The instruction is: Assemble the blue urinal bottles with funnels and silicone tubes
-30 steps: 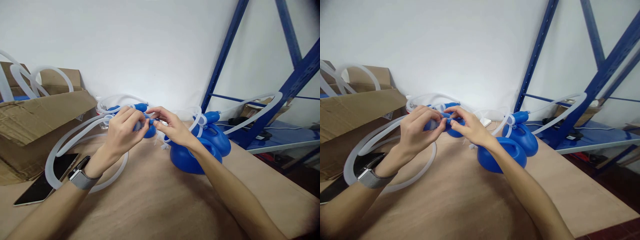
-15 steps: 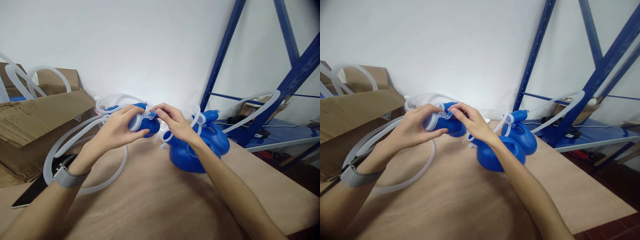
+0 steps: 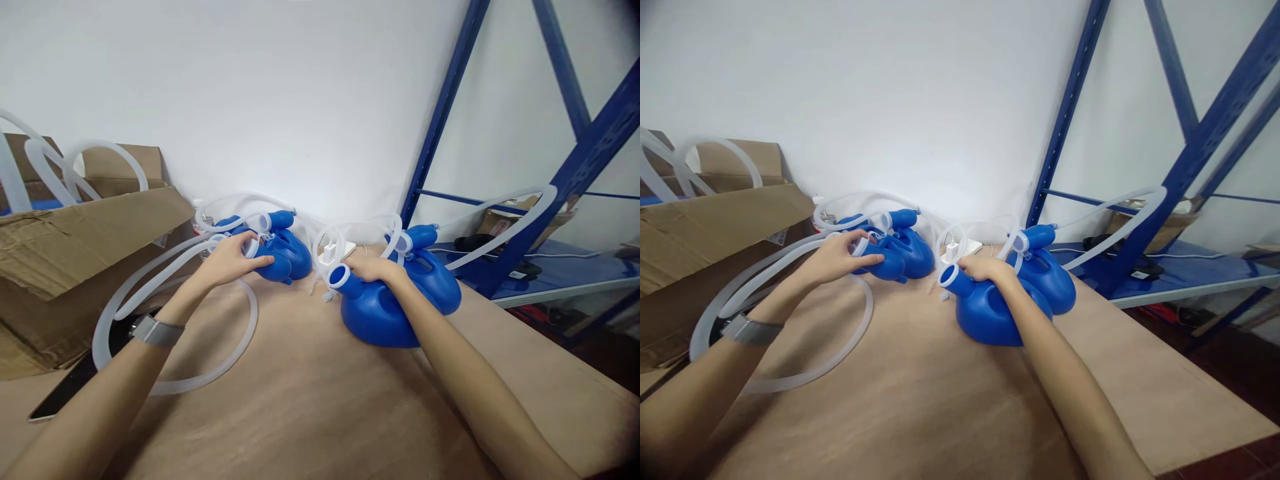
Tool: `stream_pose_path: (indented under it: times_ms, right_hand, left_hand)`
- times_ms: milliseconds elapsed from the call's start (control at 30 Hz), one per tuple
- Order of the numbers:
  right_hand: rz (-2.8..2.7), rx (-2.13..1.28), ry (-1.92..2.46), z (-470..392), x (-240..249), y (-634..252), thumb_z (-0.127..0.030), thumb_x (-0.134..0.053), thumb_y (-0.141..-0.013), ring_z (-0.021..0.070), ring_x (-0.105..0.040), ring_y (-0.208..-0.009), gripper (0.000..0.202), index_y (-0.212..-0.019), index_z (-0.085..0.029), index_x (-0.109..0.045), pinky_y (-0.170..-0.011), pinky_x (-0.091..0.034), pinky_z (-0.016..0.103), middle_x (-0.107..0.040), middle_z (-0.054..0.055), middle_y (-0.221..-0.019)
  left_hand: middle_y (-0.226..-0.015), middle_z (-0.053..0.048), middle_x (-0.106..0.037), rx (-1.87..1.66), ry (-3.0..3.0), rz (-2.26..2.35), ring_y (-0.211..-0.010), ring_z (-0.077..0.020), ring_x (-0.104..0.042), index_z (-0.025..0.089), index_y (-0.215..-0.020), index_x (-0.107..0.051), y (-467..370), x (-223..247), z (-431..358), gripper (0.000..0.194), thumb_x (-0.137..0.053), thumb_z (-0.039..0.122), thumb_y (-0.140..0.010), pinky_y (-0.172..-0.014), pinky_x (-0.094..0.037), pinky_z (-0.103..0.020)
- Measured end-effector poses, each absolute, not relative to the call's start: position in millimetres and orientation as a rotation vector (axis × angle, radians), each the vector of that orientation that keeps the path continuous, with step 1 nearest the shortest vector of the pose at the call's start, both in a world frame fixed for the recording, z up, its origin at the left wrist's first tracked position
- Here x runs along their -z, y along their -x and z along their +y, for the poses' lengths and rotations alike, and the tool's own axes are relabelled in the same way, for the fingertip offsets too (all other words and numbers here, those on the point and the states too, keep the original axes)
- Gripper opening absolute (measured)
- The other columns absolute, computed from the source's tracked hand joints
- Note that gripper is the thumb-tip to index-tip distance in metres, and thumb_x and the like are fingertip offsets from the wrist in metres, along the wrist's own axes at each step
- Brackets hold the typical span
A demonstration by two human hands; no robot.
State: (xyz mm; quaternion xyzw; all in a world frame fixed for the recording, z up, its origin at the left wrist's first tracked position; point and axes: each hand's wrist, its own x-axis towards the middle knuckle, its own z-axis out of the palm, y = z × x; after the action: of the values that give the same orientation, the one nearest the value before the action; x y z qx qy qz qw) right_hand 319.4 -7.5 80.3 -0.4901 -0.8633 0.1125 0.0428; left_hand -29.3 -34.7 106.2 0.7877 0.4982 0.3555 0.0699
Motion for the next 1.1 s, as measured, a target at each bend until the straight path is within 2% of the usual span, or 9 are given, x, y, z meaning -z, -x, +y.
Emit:
stream_pose_path:
  times_ms: [200, 367, 500, 600, 667, 833, 967, 1033, 1100]
  right_hand:
    - [-2.693, -0.438, 1.613, -4, -76, -322, -0.014, -0.061, -0.087, 0.0385, -0.06, -0.135, 0.041, -0.125, -0.02, -0.075, -0.113, -0.047, 0.05, -0.065, 0.013, -0.145]
    - [-2.681, -0.522, 1.529, -3, -79, -320, -0.016, -0.056, -0.09, 0.0316, -0.063, -0.131, 0.04, -0.124, -0.023, -0.075, -0.112, -0.048, 0.041, -0.07, 0.007, -0.14]
    - [-2.607, -0.559, 1.45, -7, -86, -318, -0.041, -0.044, -0.104, 0.031, -0.067, -0.124, 0.04, -0.118, -0.02, -0.075, -0.108, -0.049, 0.041, -0.072, 0.009, -0.135]
    - [-2.539, -0.51, 1.333, -10, -91, -316, -0.059, -0.039, -0.104, 0.0312, -0.07, -0.109, 0.054, -0.11, -0.019, -0.075, -0.098, -0.051, 0.041, -0.076, 0.011, -0.119]
    - [-2.513, -0.443, 1.26, -13, -95, -315, -0.064, -0.041, -0.103, 0.0302, -0.071, -0.105, 0.055, -0.109, -0.02, -0.075, -0.093, -0.051, 0.04, -0.077, 0.009, -0.113]
    - [-2.468, -0.299, 1.183, -25, -103, -310, -0.06, -0.042, -0.104, 0.0308, -0.068, -0.113, 0.053, -0.122, -0.021, -0.073, -0.098, -0.049, 0.042, -0.075, 0.01, -0.123]
    - [-2.501, -0.177, 1.123, -38, -109, -309, -0.058, -0.045, -0.105, 0.0306, -0.06, -0.13, 0.056, -0.151, -0.028, -0.056, -0.109, -0.043, 0.044, -0.063, 0.009, -0.147]
    - [-2.53, -0.09, 1.109, -42, -110, -309, -0.059, -0.044, -0.105, 0.0299, -0.063, -0.125, 0.057, -0.154, -0.031, -0.051, -0.104, -0.046, 0.043, -0.065, 0.009, -0.143]
    - [-2.54, 0.046, 1.109, -45, -110, -307, -0.06, -0.044, -0.105, 0.0292, -0.068, -0.112, 0.054, -0.149, -0.03, -0.057, -0.094, -0.048, 0.04, -0.071, 0.009, -0.131]
  left_hand:
    - [-0.077, 0.0, -0.063, -0.843, -2.253, 1.461, -0.077, -0.025, -0.06, 0.02, -0.097, -0.067, -3, -89, -45, 0.052, -0.076, 0.064, -0.07, -0.072, -0.045, -0.035]
    - [-0.092, -0.004, -0.068, -0.958, -1.777, 1.277, -0.091, -0.0274, -0.068, 0.02, -0.093, -0.062, -9, -81, -41, 0.054, -0.084, 0.059, -0.065, -0.08, -0.056, -0.039]
    - [-0.088, -0.002, -0.067, -1.149, -1.547, 1.175, -0.087, -0.0243, -0.07, 0.02, -0.091, -0.059, 2, -88, -38, 0.055, -0.09, 0.055, -0.061, -0.075, -0.061, -0.036]
    - [-0.084, -0.001, -0.066, -1.229, -1.556, 1.201, -0.08, -0.0218, -0.07, 0.02, -0.091, -0.06, 8, -96, -40, 0.056, -0.09, 0.057, -0.061, -0.069, -0.06, -0.032]
    - [-0.084, 0.001, -0.066, -1.262, -1.51, 1.162, -0.078, -0.0204, -0.069, 0.021, -0.092, -0.06, 7, -99, -42, 0.056, -0.091, 0.055, -0.061, -0.069, -0.06, -0.031]
    - [-0.09, 0.001, -0.065, -1.326, -1.476, 1.052, -0.078, -0.0196, -0.071, 0.023, -0.098, -0.058, 1, -103, -51, 0.056, -0.091, 0.05, -0.064, -0.074, -0.064, -0.035]
    - [-0.099, -0.001, -0.064, -1.369, -1.449, 1.034, -0.083, -0.0219, -0.072, 0.024, -0.099, -0.056, 3, -107, -54, 0.055, -0.09, 0.049, -0.064, -0.075, -0.065, -0.038]
    - [-0.102, -0.002, -0.063, -1.37, -1.432, 1.029, -0.085, -0.0223, -0.071, 0.024, -0.099, -0.057, 4, -109, -54, 0.055, -0.09, 0.047, -0.063, -0.076, -0.065, -0.039]
    - [-0.102, -0.002, -0.063, -1.369, -1.431, 1.027, -0.085, -0.0222, -0.071, 0.024, -0.1, -0.058, 5, -110, -54, 0.055, -0.091, 0.046, -0.062, -0.075, -0.065, -0.039]
